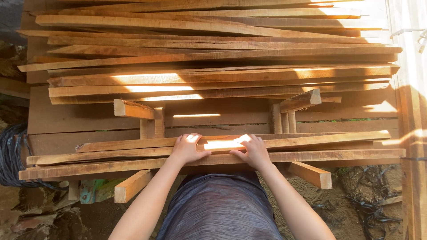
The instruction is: Arranging and sorting thin wooden strips on a workbench to organize them.
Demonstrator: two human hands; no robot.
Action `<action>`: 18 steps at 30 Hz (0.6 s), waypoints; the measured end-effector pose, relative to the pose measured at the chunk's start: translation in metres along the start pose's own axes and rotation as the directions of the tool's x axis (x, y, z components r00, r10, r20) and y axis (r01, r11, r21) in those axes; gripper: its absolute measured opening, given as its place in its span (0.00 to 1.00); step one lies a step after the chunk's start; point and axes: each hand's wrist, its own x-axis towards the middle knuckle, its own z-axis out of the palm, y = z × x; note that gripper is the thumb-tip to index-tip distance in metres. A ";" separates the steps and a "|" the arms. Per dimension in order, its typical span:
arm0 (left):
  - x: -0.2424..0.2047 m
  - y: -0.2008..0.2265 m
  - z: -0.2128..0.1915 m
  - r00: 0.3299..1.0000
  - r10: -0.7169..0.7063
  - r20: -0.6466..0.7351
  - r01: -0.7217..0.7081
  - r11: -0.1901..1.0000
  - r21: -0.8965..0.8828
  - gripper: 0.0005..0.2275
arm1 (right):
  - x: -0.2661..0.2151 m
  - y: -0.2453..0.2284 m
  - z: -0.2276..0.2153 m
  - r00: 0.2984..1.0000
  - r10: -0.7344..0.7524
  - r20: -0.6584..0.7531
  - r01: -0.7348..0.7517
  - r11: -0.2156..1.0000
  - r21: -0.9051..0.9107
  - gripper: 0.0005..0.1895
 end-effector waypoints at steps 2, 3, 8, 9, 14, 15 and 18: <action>0.000 -0.001 0.003 1.000 0.009 0.007 -0.009 1.000 -0.006 0.40 | 0.002 -0.002 0.006 0.997 0.041 0.064 -0.045 0.998 0.055 0.24; -0.001 -0.005 0.004 1.000 0.004 0.010 -0.004 1.000 -0.007 0.40 | 0.007 -0.008 0.002 0.997 0.039 0.068 -0.043 0.997 0.059 0.24; 0.006 -0.004 0.010 1.000 0.010 0.006 -0.010 0.999 0.039 0.41 | 0.021 -0.020 -0.013 0.906 0.197 0.376 -0.207 0.978 -0.014 0.34; 0.007 -0.004 0.010 1.000 0.008 0.006 -0.008 0.999 0.038 0.41 | 0.020 -0.020 -0.012 0.905 0.195 0.377 -0.206 0.979 -0.014 0.34; 0.006 -0.004 0.009 1.000 0.006 0.030 -0.007 1.000 0.020 0.40 | 0.029 -0.021 -0.006 0.867 0.206 0.453 -0.142 0.975 -0.173 0.41; 0.009 -0.005 0.009 1.000 0.005 0.025 -0.005 1.000 0.020 0.40 | 0.033 -0.024 -0.011 0.869 0.203 0.451 -0.138 0.975 -0.173 0.41; 0.013 -0.006 0.015 0.999 -0.005 0.033 0.005 1.000 0.019 0.40 | 0.032 -0.033 -0.023 0.849 0.206 0.486 -0.152 0.977 -0.147 0.42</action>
